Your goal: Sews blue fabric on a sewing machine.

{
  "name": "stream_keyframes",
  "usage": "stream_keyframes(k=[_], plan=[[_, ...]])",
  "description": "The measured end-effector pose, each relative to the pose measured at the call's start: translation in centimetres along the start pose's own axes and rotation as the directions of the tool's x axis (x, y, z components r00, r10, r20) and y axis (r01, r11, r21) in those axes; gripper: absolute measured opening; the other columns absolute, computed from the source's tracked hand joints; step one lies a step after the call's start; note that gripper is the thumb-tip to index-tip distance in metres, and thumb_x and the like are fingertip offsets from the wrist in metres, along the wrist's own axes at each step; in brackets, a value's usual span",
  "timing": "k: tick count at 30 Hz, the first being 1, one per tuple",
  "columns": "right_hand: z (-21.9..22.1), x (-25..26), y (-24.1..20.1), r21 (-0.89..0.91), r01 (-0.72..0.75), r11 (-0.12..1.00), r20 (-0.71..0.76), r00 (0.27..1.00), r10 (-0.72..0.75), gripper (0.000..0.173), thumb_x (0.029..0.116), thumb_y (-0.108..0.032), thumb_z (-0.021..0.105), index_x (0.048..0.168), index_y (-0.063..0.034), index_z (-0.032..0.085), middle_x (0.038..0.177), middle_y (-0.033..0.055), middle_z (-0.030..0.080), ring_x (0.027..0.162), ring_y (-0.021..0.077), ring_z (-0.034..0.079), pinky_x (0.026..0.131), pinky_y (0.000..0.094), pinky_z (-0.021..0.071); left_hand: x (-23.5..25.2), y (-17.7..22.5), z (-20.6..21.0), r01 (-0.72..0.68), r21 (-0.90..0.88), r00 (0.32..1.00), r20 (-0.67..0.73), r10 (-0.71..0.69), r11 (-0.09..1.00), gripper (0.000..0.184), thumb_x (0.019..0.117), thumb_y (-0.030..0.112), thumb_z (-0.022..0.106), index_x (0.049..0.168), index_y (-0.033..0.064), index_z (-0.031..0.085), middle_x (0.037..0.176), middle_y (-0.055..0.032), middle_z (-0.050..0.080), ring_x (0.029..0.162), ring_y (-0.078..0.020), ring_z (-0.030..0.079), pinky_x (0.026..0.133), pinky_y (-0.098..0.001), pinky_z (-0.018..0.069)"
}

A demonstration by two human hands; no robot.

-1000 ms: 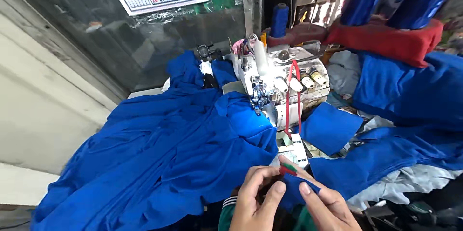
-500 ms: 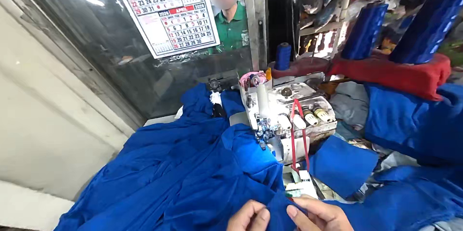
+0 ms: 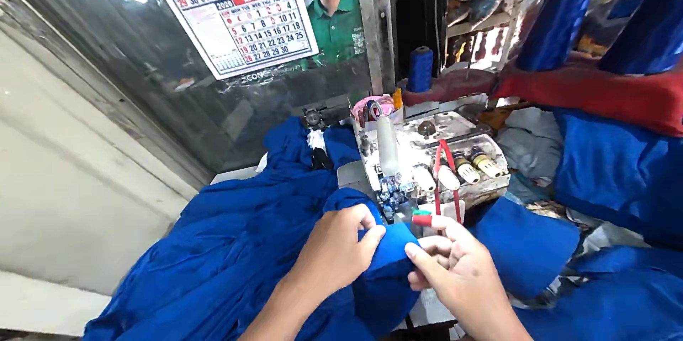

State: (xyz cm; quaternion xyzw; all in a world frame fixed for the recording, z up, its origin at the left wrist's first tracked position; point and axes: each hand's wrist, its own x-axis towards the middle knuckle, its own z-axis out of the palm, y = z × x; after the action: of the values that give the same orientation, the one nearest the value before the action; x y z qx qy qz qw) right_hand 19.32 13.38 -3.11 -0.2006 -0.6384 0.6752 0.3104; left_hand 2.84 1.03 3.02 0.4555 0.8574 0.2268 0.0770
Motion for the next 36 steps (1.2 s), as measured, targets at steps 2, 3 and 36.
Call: stream_keyframes(k=[2, 3, 36], plan=[[0.3, 1.1, -0.3, -0.048, 0.008, 0.999, -0.021, 1.0, -0.009, 0.042, 0.0909, -0.017, 0.078, 0.129, -0.0135, 0.062, 0.084, 0.0066, 0.076, 0.06, 0.0249, 0.073, 0.051, 0.0362, 0.0654, 1.3, 0.4, -0.8, 0.062, -0.006, 0.996, 0.066, -0.062, 0.998, 0.022, 0.0963, 0.039, 0.067, 0.085, 0.0198, 0.067, 0.072, 0.0042, 0.062, 0.065, -0.0098, 0.06, 0.061, -0.0348, 0.0523], [0.4, 1.6, -0.3, -0.077, 0.007, 0.997, -0.026, 1.0, -0.009, 0.041, 0.0905, -0.018, 0.079, 0.127, -0.0143, 0.062, 0.083, 0.0052, 0.076, 0.059, 0.0239, 0.073, 0.05, 0.0358, 0.0655, 1.7, 0.4, -1.1, 0.09, 0.002, 0.992, 0.091, -0.09, 0.996, 0.023, 0.0962, 0.039, 0.068, 0.084, 0.0192, 0.067, 0.071, 0.0032, 0.061, 0.064, -0.0109, 0.059, 0.06, -0.0353, 0.0519], [2.5, -4.0, 0.8, 0.141, 0.002, 0.99, 0.206, 0.978, -0.031, 0.016, 0.1, -0.011, 0.066, 0.107, 0.002, 0.072, 0.088, 0.0108, 0.073, 0.073, 0.0173, 0.07, 0.062, 0.03, 0.0594, -11.9, 0.4, 5.0, -0.16, -0.722, 0.956, -0.283, -0.077, 0.673, 0.051, 0.1037, 0.031, 0.06, 0.136, -0.0075, 0.053, 0.126, -0.0157, 0.064, 0.105, -0.0201, 0.068, 0.083, -0.0332, 0.0611]])
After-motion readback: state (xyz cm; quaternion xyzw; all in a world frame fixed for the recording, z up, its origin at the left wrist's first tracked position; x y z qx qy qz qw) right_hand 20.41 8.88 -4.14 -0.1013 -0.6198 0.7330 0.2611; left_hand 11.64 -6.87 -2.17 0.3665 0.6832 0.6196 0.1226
